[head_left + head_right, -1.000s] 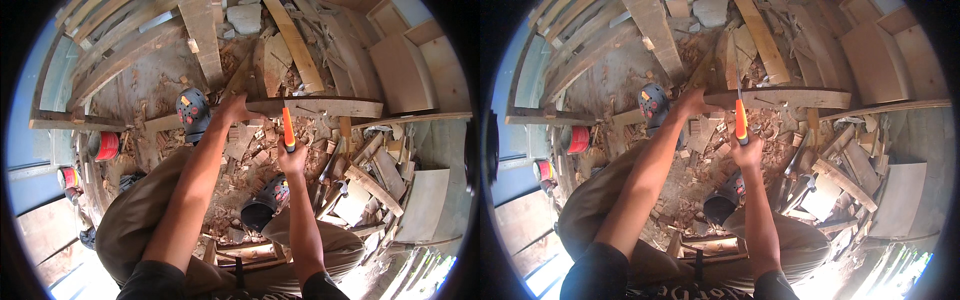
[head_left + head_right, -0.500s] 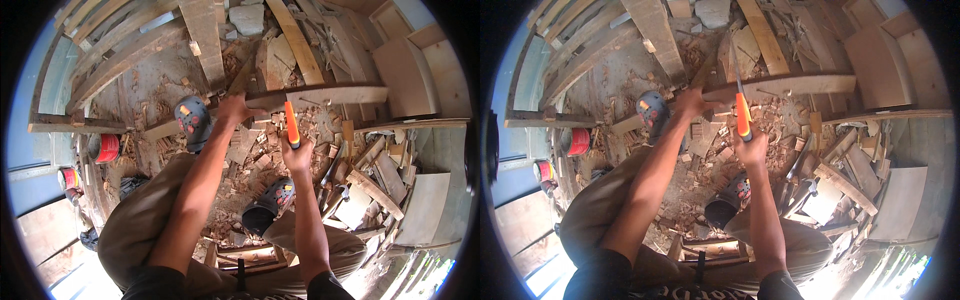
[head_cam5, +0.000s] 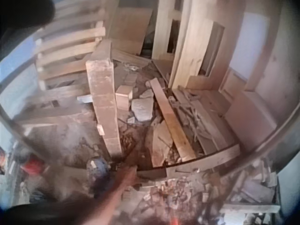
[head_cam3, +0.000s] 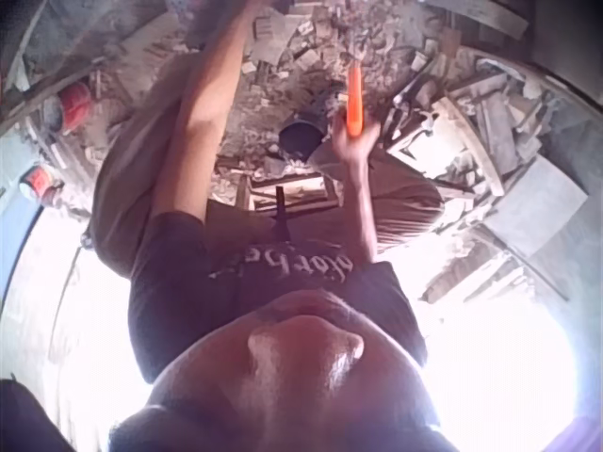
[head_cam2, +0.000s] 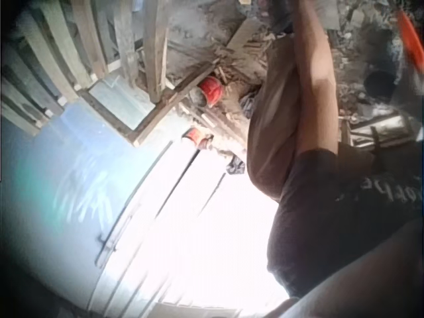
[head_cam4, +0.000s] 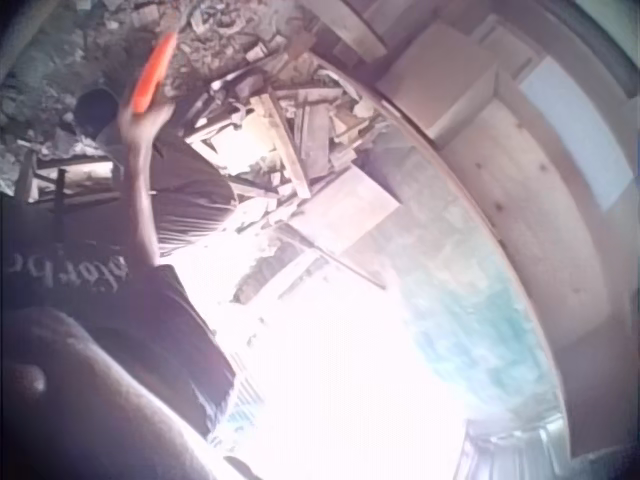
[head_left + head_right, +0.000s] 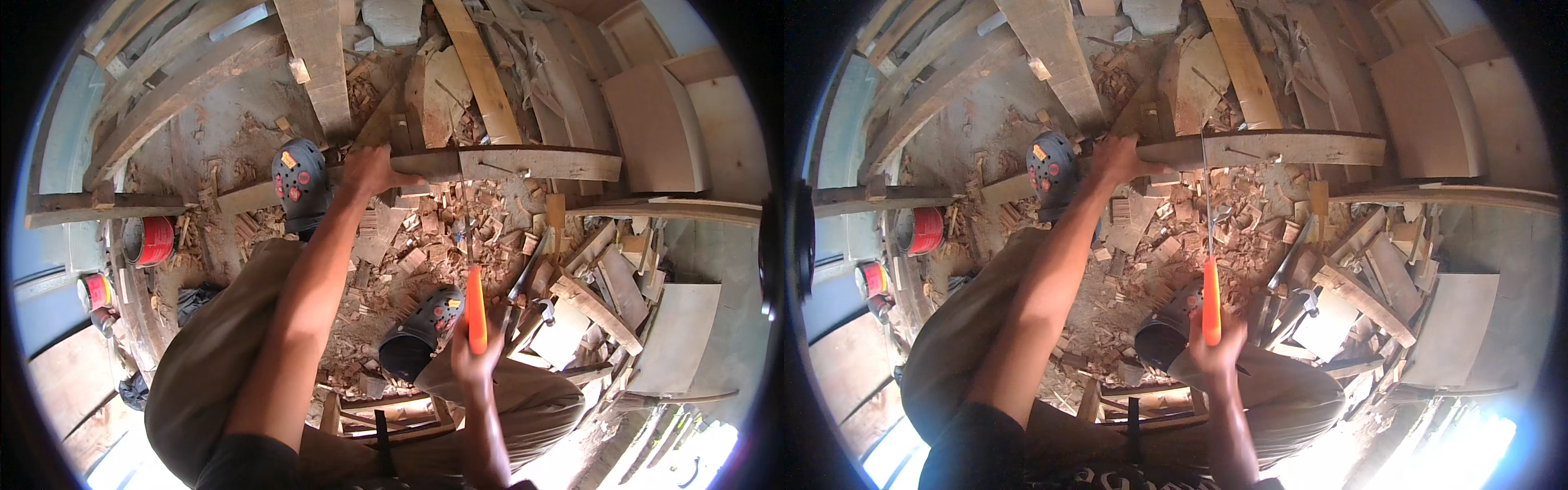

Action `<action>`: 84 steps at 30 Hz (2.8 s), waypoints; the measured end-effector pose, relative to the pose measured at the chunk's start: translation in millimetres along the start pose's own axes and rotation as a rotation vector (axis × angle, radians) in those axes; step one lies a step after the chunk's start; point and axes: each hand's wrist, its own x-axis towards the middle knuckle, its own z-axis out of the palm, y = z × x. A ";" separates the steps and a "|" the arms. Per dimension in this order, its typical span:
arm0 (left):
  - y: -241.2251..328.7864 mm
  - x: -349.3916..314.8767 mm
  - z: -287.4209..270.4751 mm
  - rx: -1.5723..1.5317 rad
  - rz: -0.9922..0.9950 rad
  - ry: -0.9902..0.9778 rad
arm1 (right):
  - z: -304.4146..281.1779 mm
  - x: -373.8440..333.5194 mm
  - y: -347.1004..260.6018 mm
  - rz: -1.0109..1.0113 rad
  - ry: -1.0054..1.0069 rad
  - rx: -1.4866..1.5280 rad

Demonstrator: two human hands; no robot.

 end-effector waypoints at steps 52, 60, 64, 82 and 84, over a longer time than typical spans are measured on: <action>-8.5 4.3 8.9 -0.081 0.035 0.052 | -36.8 -29.7 -19.2 0.228 -0.103 -0.011; -15.5 13.4 9.0 -0.109 0.073 0.008 | 40.5 103.9 -15.7 0.057 -0.020 -0.239; -13.0 10.5 8.2 -0.096 0.105 0.105 | -42.0 -22.4 -20.9 0.121 -0.104 0.000; -16.6 -16.5 52.5 0.177 0.033 0.495 | 81.6 159.9 18.1 -0.019 0.016 0.005; -5.0 -24.6 57.5 0.022 0.102 0.546 | 72.1 155.8 18.6 -0.006 0.002 0.052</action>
